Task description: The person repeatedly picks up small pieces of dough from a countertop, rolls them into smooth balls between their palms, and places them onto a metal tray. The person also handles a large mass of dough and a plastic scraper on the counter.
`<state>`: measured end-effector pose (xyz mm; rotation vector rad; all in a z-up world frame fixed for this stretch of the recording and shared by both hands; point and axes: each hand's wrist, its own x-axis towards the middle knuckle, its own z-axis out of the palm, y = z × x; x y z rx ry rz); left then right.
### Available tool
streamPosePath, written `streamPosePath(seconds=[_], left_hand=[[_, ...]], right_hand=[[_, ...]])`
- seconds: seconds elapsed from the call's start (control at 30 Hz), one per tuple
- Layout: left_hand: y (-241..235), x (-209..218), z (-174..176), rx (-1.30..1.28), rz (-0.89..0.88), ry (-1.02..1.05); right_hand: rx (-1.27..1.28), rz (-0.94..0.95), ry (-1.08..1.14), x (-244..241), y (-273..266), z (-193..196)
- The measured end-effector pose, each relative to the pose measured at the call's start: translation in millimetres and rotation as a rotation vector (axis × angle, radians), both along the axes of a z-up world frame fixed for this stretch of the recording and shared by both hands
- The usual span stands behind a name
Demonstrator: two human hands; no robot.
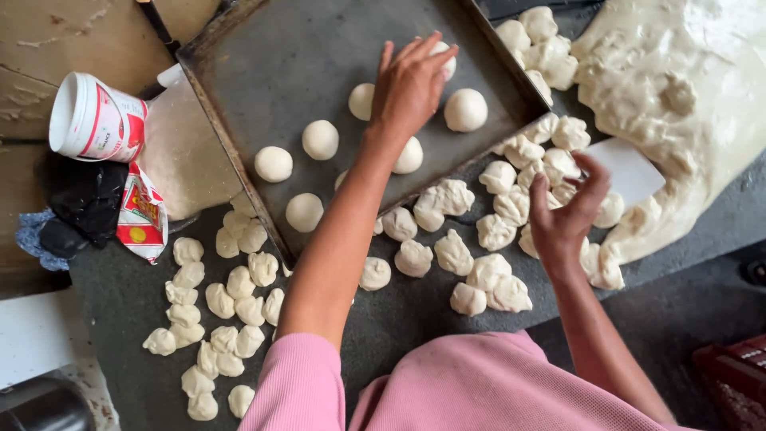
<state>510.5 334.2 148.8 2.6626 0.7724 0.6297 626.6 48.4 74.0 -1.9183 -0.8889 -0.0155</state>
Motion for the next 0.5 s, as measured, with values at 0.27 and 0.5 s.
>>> streamPosePath(seconds=[0.27,0.5], left_hand=[[-2.5,4.3,12.1,-0.050,0.130,0.140],[-51.4,-60.1,16.6,-0.006,0.086,-0.549]], right_hand=[[-0.267,0.199,-0.509,-21.4,-32.2,-48.1],[-0.186,0.170,-0.534,-19.8,-36.2,-55.7]])
